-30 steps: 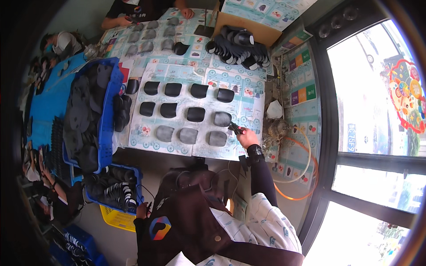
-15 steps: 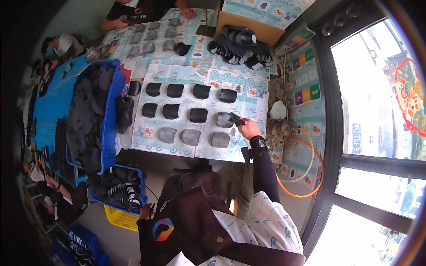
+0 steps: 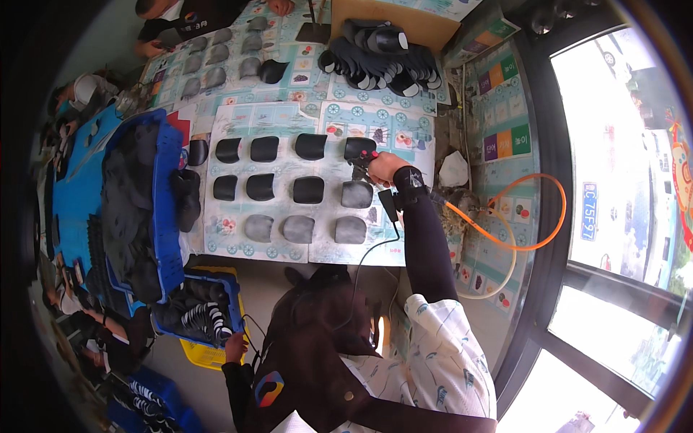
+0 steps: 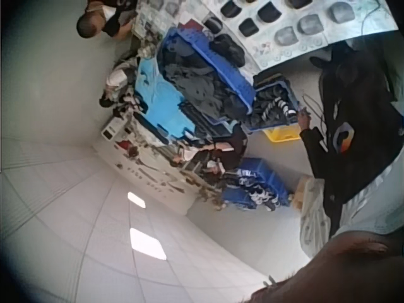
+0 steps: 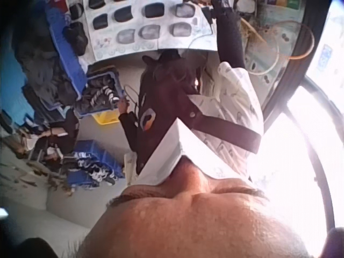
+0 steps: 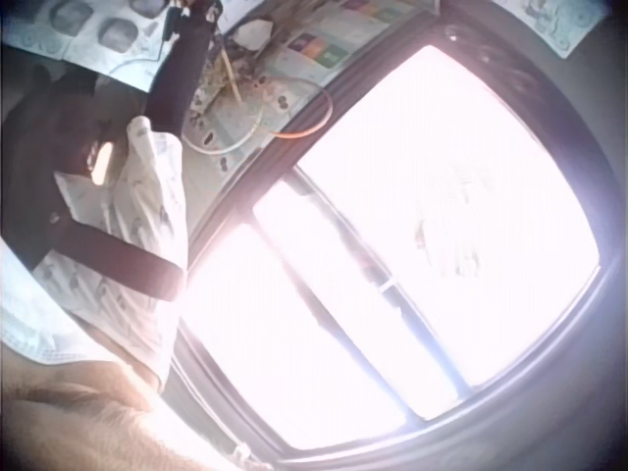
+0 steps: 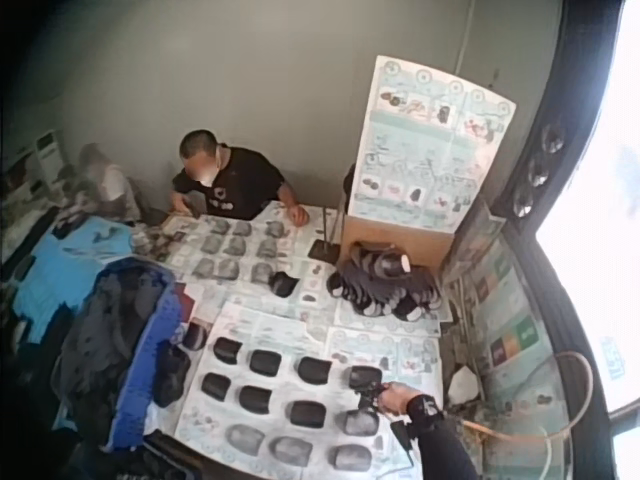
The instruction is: Clean and dust black shoe components using a compressed air nozzle.
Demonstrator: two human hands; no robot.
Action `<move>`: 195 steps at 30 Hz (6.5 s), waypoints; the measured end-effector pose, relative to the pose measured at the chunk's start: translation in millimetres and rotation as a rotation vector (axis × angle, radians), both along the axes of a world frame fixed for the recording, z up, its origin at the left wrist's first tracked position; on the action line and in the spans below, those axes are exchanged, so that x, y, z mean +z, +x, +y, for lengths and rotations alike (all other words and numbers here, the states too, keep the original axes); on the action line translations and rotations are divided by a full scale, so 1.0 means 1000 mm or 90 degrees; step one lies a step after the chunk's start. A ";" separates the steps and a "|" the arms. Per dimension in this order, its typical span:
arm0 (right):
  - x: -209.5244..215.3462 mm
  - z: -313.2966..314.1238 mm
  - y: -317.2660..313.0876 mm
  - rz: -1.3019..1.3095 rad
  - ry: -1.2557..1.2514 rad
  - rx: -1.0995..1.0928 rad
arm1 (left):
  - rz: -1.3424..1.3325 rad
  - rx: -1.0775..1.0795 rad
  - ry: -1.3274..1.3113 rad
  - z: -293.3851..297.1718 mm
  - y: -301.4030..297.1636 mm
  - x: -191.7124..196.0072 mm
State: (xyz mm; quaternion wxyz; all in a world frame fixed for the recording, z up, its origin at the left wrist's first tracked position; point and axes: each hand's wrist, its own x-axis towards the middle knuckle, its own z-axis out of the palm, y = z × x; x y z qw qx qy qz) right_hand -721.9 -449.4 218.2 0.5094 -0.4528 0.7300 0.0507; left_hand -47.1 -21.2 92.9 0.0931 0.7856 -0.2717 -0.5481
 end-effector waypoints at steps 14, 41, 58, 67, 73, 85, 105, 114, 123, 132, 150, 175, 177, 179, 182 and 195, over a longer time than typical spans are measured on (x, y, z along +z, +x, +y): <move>-0.010 -0.038 -0.008 -0.044 0.061 0.009 | -0.017 0.000 0.059 -0.005 -0.030 0.024; -0.006 -0.012 -0.017 -0.087 0.033 -0.007 | 0.059 -0.327 -0.112 -0.184 -0.160 0.107; -0.029 -0.035 -0.011 -0.082 0.063 -0.023 | -0.010 -0.154 -0.015 -0.100 -0.087 0.092; -0.039 -0.036 -0.021 -0.068 0.071 -0.004 | -0.005 -0.140 0.012 -0.102 -0.102 0.096; -0.035 -0.032 -0.025 -0.073 0.070 -0.022 | -0.002 -0.138 0.010 -0.097 -0.091 0.090; -0.031 -0.028 -0.028 -0.055 0.066 -0.032 | 0.001 -0.136 0.006 -0.098 -0.094 0.090; -0.039 -0.002 -0.054 -0.083 0.053 -0.069 | 0.006 -0.157 -0.020 -0.100 -0.087 0.079; -0.028 0.011 -0.054 -0.059 0.073 -0.060 | 0.012 -0.152 -0.031 -0.098 -0.089 0.079; -0.031 0.029 -0.057 -0.040 -0.004 -0.052 | 0.002 -0.165 -0.044 -0.101 -0.082 0.063; -0.032 0.035 -0.048 -0.051 -0.019 -0.036 | -0.269 -0.280 -0.358 -0.205 -0.154 0.075; -0.028 0.147 -0.015 0.090 -0.237 -0.043 | -0.189 -0.223 -0.297 -0.194 -0.111 0.059; -0.063 0.212 0.030 0.125 -0.405 -0.086 | -0.035 -0.073 -0.169 -0.085 -0.012 0.035; -0.057 0.210 0.032 0.115 -0.375 -0.119 | -0.017 -0.068 -0.164 -0.083 -0.013 0.036; -0.063 0.212 0.029 0.116 -0.377 -0.122 | -0.008 -0.075 -0.135 -0.080 -0.013 0.036; -0.063 0.211 0.031 0.128 -0.397 -0.093 | -0.021 -0.104 -0.135 -0.072 -0.007 0.028; -0.018 0.150 0.040 0.062 -0.375 -0.106 | 0.014 -0.063 -0.135 -0.057 0.004 0.015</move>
